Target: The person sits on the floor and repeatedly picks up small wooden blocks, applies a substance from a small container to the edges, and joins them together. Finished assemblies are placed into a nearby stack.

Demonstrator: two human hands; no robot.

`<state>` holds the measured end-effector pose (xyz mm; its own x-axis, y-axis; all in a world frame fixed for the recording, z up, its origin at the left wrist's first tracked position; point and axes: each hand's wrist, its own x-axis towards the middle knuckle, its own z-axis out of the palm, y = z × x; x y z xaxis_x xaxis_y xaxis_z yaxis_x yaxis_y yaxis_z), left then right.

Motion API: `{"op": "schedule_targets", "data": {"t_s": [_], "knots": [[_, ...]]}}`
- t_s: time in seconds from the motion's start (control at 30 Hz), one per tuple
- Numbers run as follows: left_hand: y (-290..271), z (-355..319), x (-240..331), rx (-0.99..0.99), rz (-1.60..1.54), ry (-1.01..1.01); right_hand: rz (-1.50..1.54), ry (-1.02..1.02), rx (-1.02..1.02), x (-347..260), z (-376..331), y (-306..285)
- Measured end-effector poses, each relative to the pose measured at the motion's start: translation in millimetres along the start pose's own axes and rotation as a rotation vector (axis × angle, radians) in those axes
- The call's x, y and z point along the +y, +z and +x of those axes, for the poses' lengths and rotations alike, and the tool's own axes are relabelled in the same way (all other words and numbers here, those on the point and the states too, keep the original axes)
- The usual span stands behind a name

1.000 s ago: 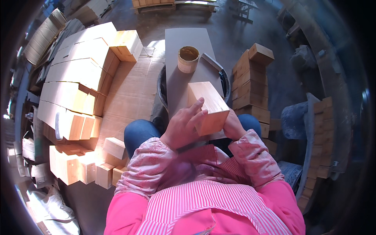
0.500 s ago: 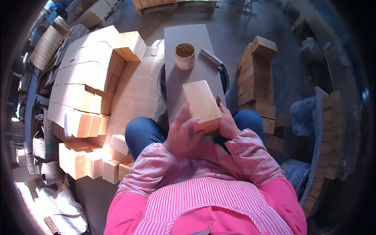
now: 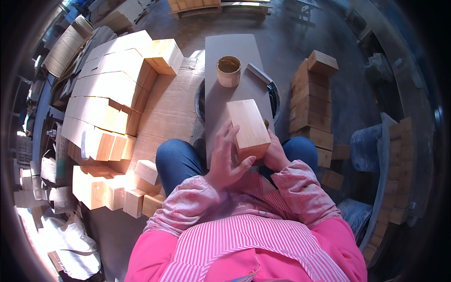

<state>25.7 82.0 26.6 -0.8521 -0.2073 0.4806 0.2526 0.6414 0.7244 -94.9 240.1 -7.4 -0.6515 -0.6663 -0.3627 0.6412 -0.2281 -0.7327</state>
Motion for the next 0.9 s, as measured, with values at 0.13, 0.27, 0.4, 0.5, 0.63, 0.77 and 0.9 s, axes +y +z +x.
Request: {"op": "schedule_targets", "data": {"t_s": [0.13, 0.27, 0.4, 0.5, 0.63, 0.77, 0.9], "knots": [[-5.4, 4.7, 8.1, -0.006, -0.005, -0.111, -0.040, -0.037, 0.020, 11.6, 7.6, -10.5], [-15.5, 25.5, 11.4, -0.053, -0.055, -0.435, -0.318, -0.319, 0.029, 29.8, 18.2, -14.5], [-20.6, 45.6, 15.3, -0.069, 0.058, -0.497, -0.705, -0.682, 0.079, 27.9, 22.3, -15.3], [-18.1, 46.4, 15.5, -0.063, 0.118, -0.375, -0.243, -0.411, 0.010, 16.7, 17.1, -22.3], [-5.7, 39.1, 1.4, 0.003, 0.223, -0.095, -0.207, -0.602, 0.046, 18.8, 21.9, -27.7], [2.6, 28.4, -14.8, 0.046, 0.209, 0.016, -0.216, -0.545, 0.129, 31.5, 25.1, -34.8], [4.3, 23.8, -23.2, 0.032, 0.150, -0.047, -0.236, -0.604, 0.073, 37.5, 27.5, -39.5]]}}
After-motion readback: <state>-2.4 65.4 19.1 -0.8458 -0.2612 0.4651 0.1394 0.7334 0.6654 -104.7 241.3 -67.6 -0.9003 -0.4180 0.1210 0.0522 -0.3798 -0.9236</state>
